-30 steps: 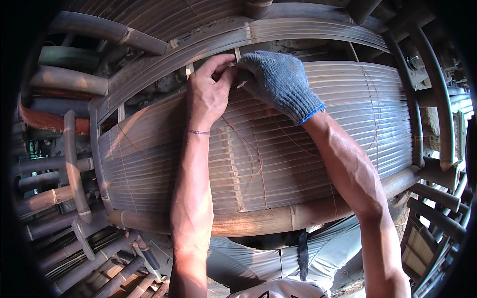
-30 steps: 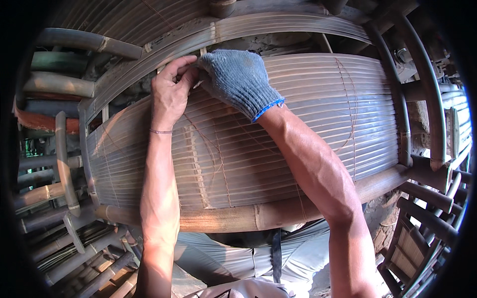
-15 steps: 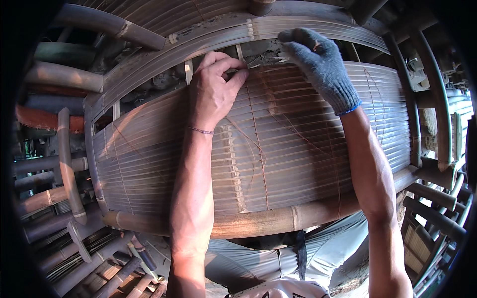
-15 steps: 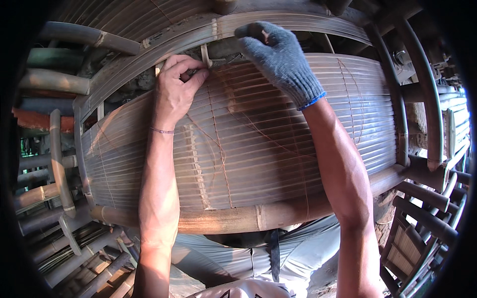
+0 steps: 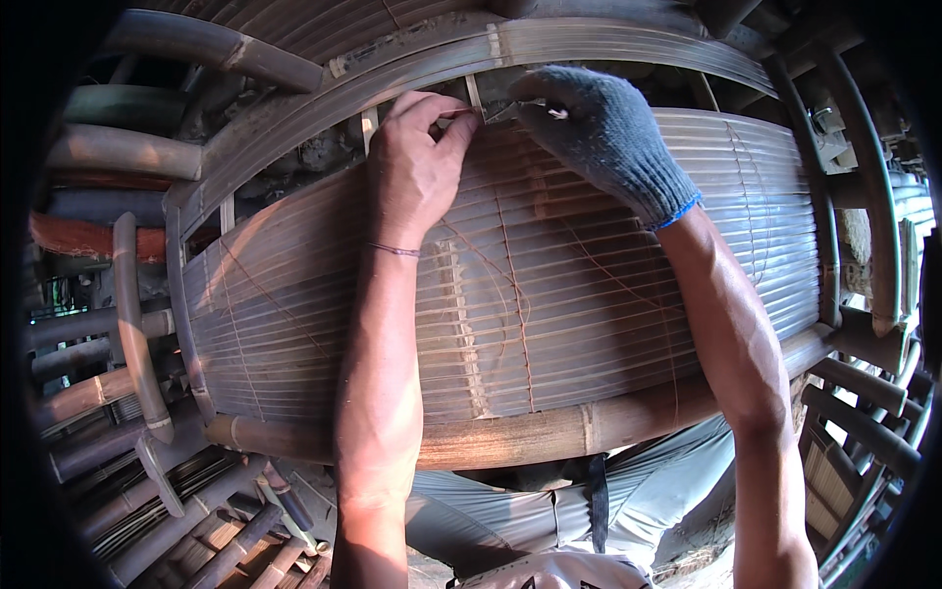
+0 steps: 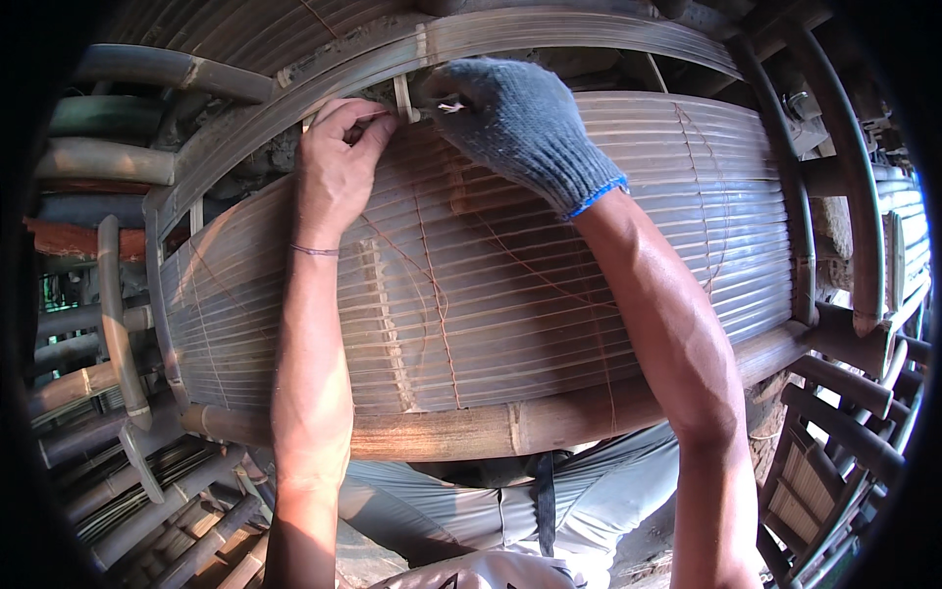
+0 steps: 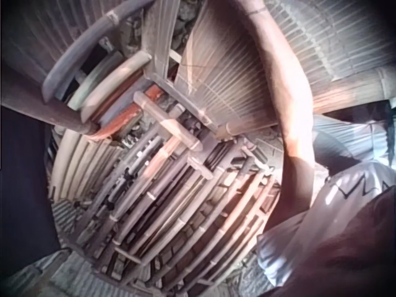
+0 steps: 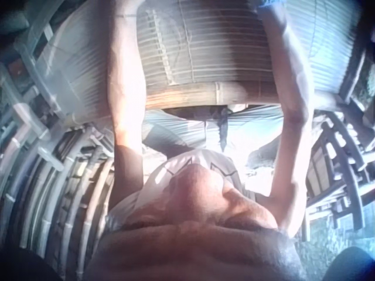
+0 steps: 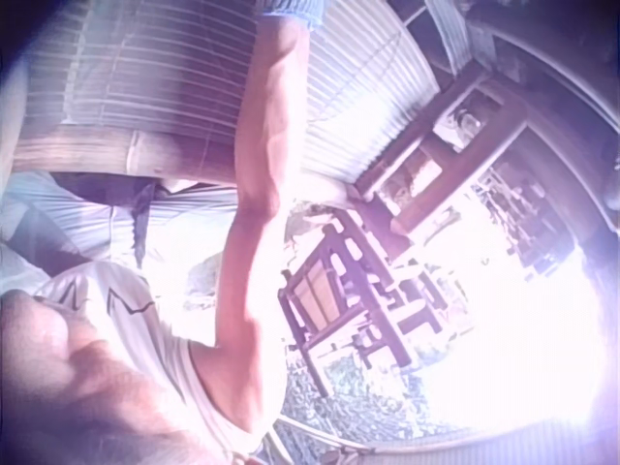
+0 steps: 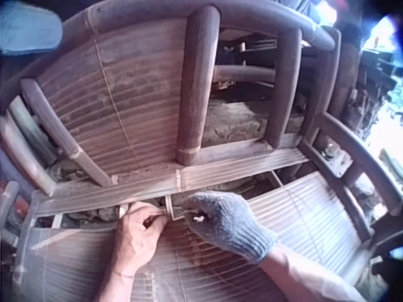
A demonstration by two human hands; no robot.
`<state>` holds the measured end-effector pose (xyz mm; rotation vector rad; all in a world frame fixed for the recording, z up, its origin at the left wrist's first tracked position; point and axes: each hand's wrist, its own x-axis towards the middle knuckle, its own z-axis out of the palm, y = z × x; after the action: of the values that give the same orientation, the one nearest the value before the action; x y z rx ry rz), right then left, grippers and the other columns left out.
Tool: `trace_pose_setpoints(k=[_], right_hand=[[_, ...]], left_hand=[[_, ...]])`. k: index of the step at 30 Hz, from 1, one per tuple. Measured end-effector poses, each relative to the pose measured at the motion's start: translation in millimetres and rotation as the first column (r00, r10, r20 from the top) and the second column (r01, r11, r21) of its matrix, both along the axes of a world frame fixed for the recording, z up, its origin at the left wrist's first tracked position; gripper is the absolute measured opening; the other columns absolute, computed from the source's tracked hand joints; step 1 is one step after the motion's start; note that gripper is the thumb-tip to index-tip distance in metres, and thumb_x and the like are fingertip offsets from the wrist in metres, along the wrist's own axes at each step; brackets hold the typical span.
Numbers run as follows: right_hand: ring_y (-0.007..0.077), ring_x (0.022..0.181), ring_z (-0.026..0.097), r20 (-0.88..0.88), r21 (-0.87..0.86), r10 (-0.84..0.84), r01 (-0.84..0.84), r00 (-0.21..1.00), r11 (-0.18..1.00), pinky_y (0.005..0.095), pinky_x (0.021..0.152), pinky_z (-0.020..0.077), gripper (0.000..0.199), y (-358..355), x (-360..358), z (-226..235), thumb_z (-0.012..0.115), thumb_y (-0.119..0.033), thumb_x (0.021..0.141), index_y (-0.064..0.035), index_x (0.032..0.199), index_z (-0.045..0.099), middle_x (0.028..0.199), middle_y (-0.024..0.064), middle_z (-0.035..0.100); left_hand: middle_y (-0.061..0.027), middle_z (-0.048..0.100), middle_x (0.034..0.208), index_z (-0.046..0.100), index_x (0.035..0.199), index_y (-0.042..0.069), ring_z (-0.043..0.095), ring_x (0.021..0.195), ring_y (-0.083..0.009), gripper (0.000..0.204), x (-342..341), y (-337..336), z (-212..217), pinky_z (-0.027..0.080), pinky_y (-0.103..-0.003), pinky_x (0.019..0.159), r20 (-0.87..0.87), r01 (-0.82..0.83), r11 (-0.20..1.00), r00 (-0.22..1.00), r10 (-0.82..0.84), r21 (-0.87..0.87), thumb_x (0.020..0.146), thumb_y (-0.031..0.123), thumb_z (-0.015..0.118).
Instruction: The person weaves thin bamboo strips into a larger bamboo frame using both hands. They repeatedly pass the strips through the frame's openings and pull them tight to secure the weave.
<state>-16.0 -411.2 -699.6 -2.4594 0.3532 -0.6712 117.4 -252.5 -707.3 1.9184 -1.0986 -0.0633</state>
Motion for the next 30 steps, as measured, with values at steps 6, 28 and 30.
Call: trace_pose_setpoints(k=[6, 28, 30], right_hand=[[0.0242, 0.083, 0.073, -0.207, -0.233, 0.044, -0.093, 0.977, 0.968, 0.0364, 0.074, 0.0577, 0.024, 5, 14, 11, 0.068, -0.033, 0.091, -0.017, 0.108, 0.074, 0.094, 0.0071, 0.075], [0.0409, 0.096, 0.067, -0.07, -0.141, 0.143, -0.152, 0.987, 0.978, 0.0464, 0.083, 0.0552, 0.052, -3, 2, 10, 0.067, -0.025, 0.088, -0.0007, 0.132, 0.051, 0.107, 0.0228, 0.067], [0.0355, 0.091, 0.069, 0.019, -0.216, 0.12, -0.113, 0.993, 0.97, 0.0436, 0.083, 0.0566, 0.051, 2, -4, 6, 0.06, -0.012, 0.093, -0.0015, 0.142, 0.046, 0.107, 0.023, 0.066]], left_hand=[[-0.0115, 0.07, 0.099, 0.076, 0.096, 0.005, 0.068, 0.09, -0.0274, 0.018, 7, 0, -1, 0.052, -0.034, 0.078, -0.057, 0.001, 1.0, 0.998, -0.002, -0.011, 0.088, 0.021, 0.071], [-0.0121, 0.067, 0.09, 0.072, 0.093, 0.001, 0.064, 0.081, -0.0233, 0.018, 6, 4, 1, 0.05, -0.034, 0.076, 0.007, 0.005, 0.997, 1.0, -0.005, 0.076, 0.081, 0.014, 0.068], [-0.0141, 0.066, 0.093, 0.073, 0.093, 0.003, 0.065, 0.078, -0.0245, 0.018, 8, 4, 7, 0.052, -0.034, 0.073, 0.037, 0.019, 1.0, 0.999, -0.02, 0.023, 0.077, 0.012, 0.069]])
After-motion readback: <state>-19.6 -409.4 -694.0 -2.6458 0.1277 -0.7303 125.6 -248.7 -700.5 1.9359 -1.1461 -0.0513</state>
